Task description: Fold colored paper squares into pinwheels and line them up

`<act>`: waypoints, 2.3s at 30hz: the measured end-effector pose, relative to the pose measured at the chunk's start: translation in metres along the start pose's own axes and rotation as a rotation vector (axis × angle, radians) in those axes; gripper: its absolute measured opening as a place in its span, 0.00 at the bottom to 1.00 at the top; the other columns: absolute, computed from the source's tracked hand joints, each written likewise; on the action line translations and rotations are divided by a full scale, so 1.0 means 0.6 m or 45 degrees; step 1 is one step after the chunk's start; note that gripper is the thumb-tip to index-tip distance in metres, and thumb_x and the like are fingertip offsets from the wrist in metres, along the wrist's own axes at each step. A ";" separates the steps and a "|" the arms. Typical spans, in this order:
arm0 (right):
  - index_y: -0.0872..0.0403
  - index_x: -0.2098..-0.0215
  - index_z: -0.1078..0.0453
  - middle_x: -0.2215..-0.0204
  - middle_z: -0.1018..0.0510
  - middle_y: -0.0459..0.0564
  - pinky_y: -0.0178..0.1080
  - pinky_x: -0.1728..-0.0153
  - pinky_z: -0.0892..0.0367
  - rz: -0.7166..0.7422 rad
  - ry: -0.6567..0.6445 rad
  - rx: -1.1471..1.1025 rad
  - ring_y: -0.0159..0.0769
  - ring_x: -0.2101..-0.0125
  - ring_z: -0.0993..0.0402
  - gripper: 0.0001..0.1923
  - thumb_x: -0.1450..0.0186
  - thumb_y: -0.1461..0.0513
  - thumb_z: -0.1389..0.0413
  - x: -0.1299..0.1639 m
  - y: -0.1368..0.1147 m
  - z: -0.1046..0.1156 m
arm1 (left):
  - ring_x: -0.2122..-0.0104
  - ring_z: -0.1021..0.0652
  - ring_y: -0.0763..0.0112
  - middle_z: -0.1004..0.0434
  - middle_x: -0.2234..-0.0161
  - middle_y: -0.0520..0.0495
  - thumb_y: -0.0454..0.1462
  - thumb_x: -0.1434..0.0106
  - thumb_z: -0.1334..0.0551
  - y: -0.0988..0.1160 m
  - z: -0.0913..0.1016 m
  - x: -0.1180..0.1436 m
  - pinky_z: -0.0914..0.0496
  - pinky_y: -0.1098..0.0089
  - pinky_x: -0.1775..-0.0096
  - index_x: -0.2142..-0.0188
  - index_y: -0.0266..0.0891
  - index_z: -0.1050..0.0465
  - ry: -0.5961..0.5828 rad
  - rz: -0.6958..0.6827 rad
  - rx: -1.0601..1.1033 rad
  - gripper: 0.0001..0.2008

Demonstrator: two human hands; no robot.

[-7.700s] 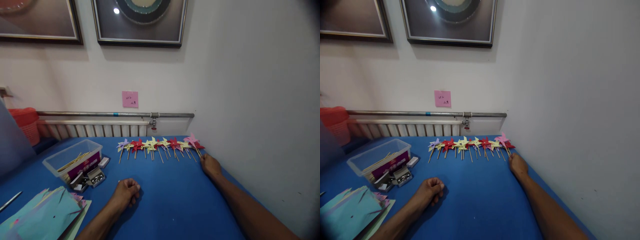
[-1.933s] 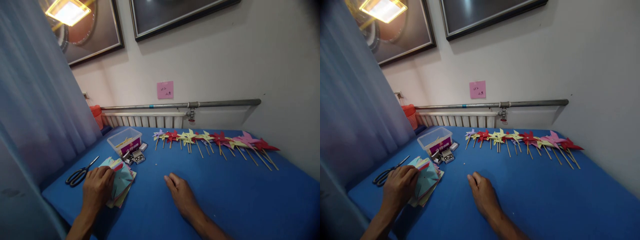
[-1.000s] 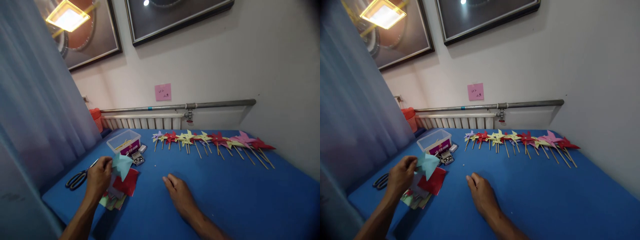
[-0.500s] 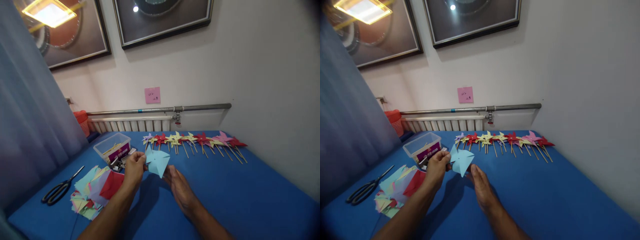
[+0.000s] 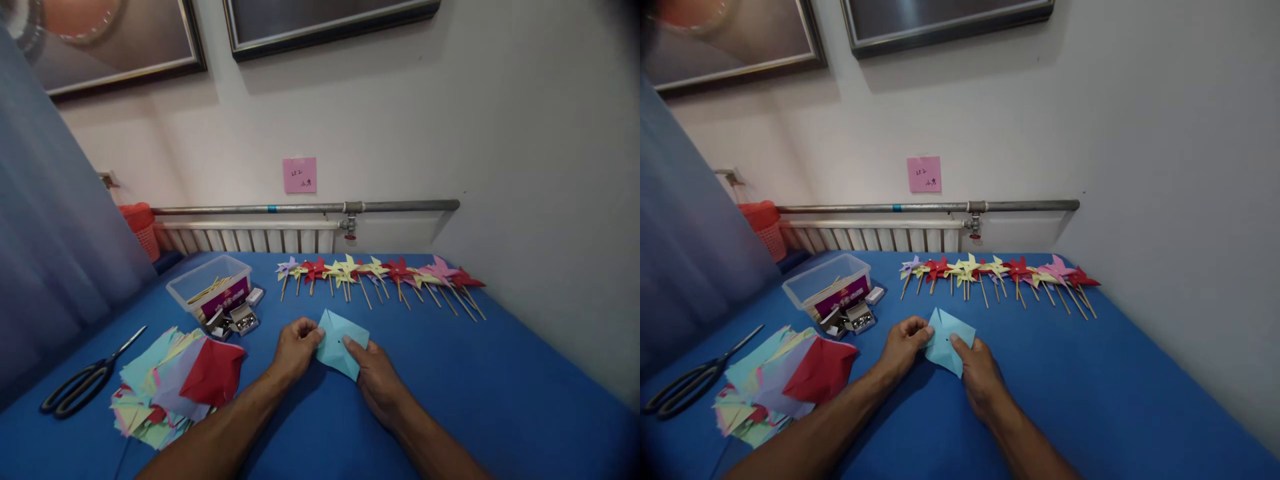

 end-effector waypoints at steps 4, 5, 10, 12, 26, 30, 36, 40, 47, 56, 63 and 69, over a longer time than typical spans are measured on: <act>0.55 0.61 0.23 0.68 0.15 0.52 0.45 0.58 0.28 -0.020 0.005 0.017 0.47 0.62 0.19 0.20 0.45 0.51 0.32 0.004 -0.009 -0.004 | 0.81 0.35 0.78 0.32 0.81 0.55 0.44 0.54 0.30 -0.006 -0.002 -0.013 0.41 0.75 0.77 0.76 0.36 0.29 0.015 0.077 0.094 0.14; 0.55 0.62 0.23 0.68 0.16 0.52 0.45 0.58 0.28 -0.030 -0.007 0.018 0.47 0.63 0.19 0.20 0.45 0.50 0.33 0.004 -0.009 -0.005 | 0.82 0.35 0.78 0.31 0.82 0.55 0.43 0.55 0.30 -0.007 -0.002 -0.013 0.41 0.75 0.77 0.76 0.36 0.29 0.023 0.092 0.112 0.14; 0.55 0.65 0.24 0.69 0.16 0.53 0.46 0.60 0.27 -0.059 -0.011 0.035 0.47 0.63 0.19 0.18 0.43 0.49 0.34 0.002 -0.009 -0.003 | 0.82 0.34 0.79 0.30 0.81 0.55 0.42 0.56 0.29 -0.010 -0.005 -0.007 0.40 0.75 0.76 0.75 0.36 0.29 0.023 0.143 0.190 0.14; 0.56 0.65 0.24 0.70 0.16 0.54 0.46 0.60 0.26 -0.061 -0.005 0.036 0.48 0.63 0.19 0.18 0.43 0.49 0.34 0.001 -0.009 -0.002 | 0.81 0.33 0.78 0.29 0.81 0.55 0.42 0.55 0.30 -0.011 -0.007 -0.005 0.39 0.74 0.76 0.75 0.36 0.28 0.007 0.147 0.187 0.13; 0.55 0.62 0.25 0.69 0.16 0.52 0.45 0.64 0.25 -0.102 0.013 0.076 0.46 0.65 0.18 0.17 0.44 0.54 0.33 -0.006 0.005 0.007 | 0.80 0.34 0.77 0.31 0.80 0.55 0.41 0.52 0.32 -0.007 0.001 0.002 0.40 0.74 0.75 0.74 0.37 0.29 0.047 0.004 0.009 0.10; 0.55 0.63 0.26 0.71 0.16 0.51 0.42 0.71 0.25 -0.147 0.028 0.118 0.44 0.70 0.19 0.14 0.41 0.53 0.36 -0.003 0.005 0.007 | 0.78 0.33 0.75 0.33 0.79 0.56 0.38 0.48 0.35 0.013 0.006 0.013 0.39 0.74 0.73 0.74 0.38 0.30 0.088 -0.109 -0.197 0.06; 0.54 0.63 0.26 0.73 0.17 0.50 0.40 0.75 0.27 -0.152 0.008 0.144 0.39 0.75 0.21 0.14 0.40 0.53 0.36 0.000 0.002 0.007 | 0.75 0.31 0.73 0.30 0.77 0.55 0.34 0.43 0.39 0.035 0.004 0.026 0.38 0.73 0.71 0.73 0.39 0.28 0.060 -0.280 -0.405 0.03; 0.55 0.62 0.26 0.73 0.17 0.50 0.40 0.75 0.27 -0.143 0.013 0.115 0.41 0.73 0.21 0.15 0.40 0.52 0.36 -0.002 0.004 0.008 | 0.70 0.27 0.71 0.25 0.72 0.50 0.31 0.41 0.41 0.044 0.000 0.032 0.36 0.71 0.66 0.70 0.40 0.24 -0.039 -0.523 -0.580 0.07; 0.56 0.63 0.26 0.75 0.18 0.50 0.42 0.71 0.26 -0.107 0.015 0.064 0.42 0.73 0.21 0.18 0.41 0.50 0.36 -0.004 0.004 0.006 | 0.63 0.24 0.67 0.21 0.66 0.45 0.28 0.38 0.44 0.046 -0.008 0.042 0.32 0.68 0.60 0.64 0.40 0.22 -0.219 -0.769 -0.809 0.12; 0.55 0.64 0.26 0.74 0.18 0.50 0.41 0.71 0.25 -0.132 0.011 0.095 0.41 0.72 0.21 0.18 0.40 0.49 0.37 0.002 -0.004 0.006 | 0.61 0.23 0.67 0.22 0.60 0.42 0.28 0.35 0.46 0.039 -0.012 0.047 0.30 0.68 0.59 0.60 0.39 0.22 -0.291 -0.886 -0.907 0.14; 0.54 0.63 0.26 0.75 0.19 0.47 0.39 0.74 0.26 -0.117 0.060 0.163 0.37 0.75 0.24 0.20 0.48 0.52 0.30 0.002 -0.004 0.006 | 0.60 0.23 0.66 0.23 0.59 0.41 0.30 0.34 0.47 0.042 -0.015 0.052 0.30 0.68 0.58 0.60 0.39 0.22 -0.289 -0.896 -0.954 0.14; 0.55 0.62 0.24 0.71 0.17 0.48 0.40 0.69 0.28 0.049 0.128 0.199 0.40 0.72 0.22 0.22 0.49 0.52 0.30 -0.006 -0.002 0.016 | 0.65 0.24 0.66 0.22 0.63 0.45 0.36 0.39 0.37 0.054 -0.011 0.052 0.32 0.68 0.61 0.61 0.40 0.22 -0.129 -0.617 -0.746 0.08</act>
Point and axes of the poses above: each hand's wrist, its own x-axis away from the middle knuckle, its own z-axis out of the back of the hand, y = z × x, the point moved 4 cm from there along -x, towards the middle knuckle
